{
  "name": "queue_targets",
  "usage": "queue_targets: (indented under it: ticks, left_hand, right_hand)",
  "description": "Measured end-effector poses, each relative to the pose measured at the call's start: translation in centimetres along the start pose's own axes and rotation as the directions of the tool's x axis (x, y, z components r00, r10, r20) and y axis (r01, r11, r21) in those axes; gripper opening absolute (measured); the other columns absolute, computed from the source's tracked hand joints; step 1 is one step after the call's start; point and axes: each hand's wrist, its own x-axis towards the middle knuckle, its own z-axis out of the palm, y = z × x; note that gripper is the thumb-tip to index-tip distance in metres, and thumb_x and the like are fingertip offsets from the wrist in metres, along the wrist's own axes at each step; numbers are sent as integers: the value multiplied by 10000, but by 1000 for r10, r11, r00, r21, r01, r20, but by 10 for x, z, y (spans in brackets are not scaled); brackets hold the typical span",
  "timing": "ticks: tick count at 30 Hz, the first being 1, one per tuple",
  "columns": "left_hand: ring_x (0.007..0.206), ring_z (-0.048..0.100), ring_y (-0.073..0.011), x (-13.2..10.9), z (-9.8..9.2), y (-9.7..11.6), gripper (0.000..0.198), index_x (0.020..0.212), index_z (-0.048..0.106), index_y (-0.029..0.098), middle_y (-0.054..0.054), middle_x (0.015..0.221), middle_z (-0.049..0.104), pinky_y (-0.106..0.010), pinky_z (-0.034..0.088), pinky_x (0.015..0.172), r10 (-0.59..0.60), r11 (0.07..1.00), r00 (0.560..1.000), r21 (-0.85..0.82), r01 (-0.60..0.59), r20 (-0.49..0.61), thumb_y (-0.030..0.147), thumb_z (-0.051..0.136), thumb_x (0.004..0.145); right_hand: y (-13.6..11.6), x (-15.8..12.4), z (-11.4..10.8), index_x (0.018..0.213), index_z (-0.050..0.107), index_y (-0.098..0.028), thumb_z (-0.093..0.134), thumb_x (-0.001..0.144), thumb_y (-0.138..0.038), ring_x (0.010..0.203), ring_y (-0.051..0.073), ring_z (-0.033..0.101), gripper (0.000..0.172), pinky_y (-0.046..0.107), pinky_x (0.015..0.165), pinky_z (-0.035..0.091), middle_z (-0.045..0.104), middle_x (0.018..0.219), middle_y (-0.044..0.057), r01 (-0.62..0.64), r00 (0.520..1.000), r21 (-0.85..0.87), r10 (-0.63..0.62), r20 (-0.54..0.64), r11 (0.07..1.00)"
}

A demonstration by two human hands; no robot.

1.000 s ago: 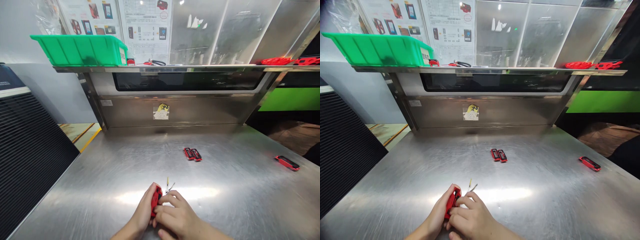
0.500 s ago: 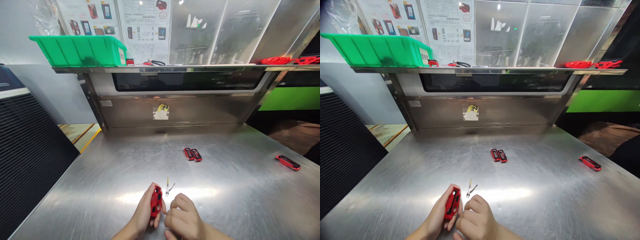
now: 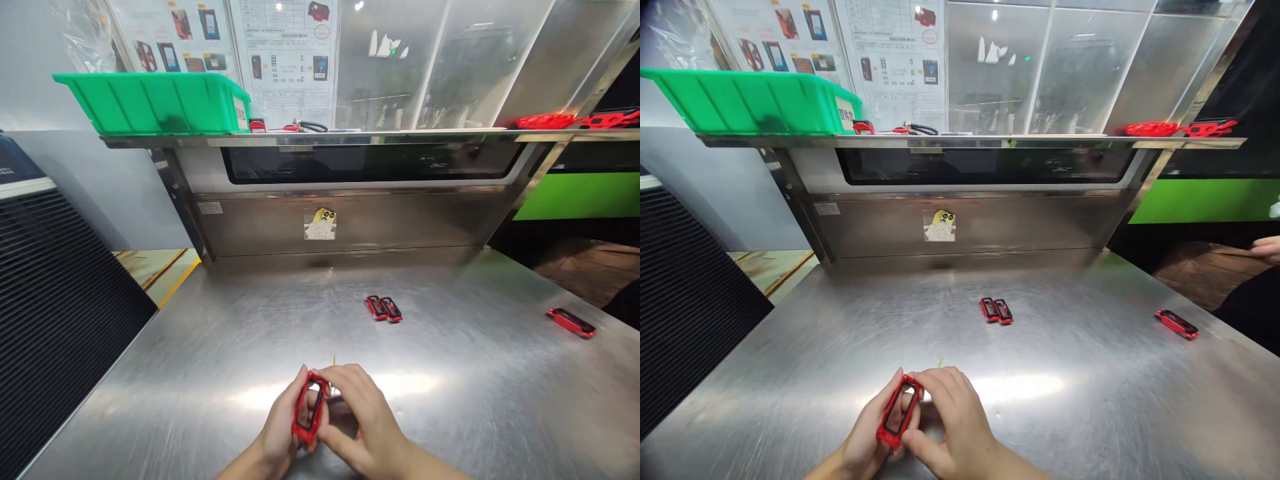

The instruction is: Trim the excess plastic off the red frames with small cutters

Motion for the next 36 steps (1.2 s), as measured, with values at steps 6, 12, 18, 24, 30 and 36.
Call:
queue_targets:
  ticks: [6,12,18,24,30,36]
  left_hand:
    - [503,462,-113,0,3,-7,648,747,513,158,19,544,515,-219,344,511,170,980,968,139,-145,-185,801,472,674]
    - [554,470,-136,-2,2,-8,622,792,505,171,17,633,489,-248,373,530,231,949,956,258,-180,-182,783,424,723]
    - [669,447,-148,-5,3,-3,550,773,489,183,6,680,497,-257,379,673,378,870,921,377,-318,-95,682,275,860]
    - [533,369,-134,-13,7,-6,499,951,465,204,33,587,440,-246,289,538,431,820,897,456,-345,-95,656,268,874]
    - [495,383,-160,-13,-7,-17,772,1200,473,186,-2,579,485,-280,297,541,653,610,757,604,-513,-16,793,327,745]
    - [532,465,-204,-5,-22,-17,768,1134,619,165,-43,567,505,-305,385,631,542,607,832,629,-486,119,742,593,627]
  right_hand:
    - [4,-3,7,1327,374,-166,643,822,-429,1041,279,484,630,405,882,423,503,1198,128,-43,996,-2,43,79,999]
    - [1,-2,10,1278,401,-162,652,697,-183,1019,249,514,634,369,878,443,533,1150,114,-57,997,23,55,58,998]
    - [0,-2,7,1297,389,-204,660,715,-227,1017,240,528,643,356,867,448,544,1163,85,-26,999,95,28,-27,995]
    - [-1,-1,4,1335,341,-180,647,748,-248,1025,252,525,666,363,877,438,535,1160,118,6,999,110,0,-50,994]
    - [1,-4,5,1201,473,-190,670,762,-399,901,232,552,525,336,771,465,569,1030,87,-167,983,278,182,-31,946]
    - [4,-3,4,1094,554,-152,589,788,-677,825,221,581,608,300,716,475,596,959,96,-304,947,489,313,67,818]
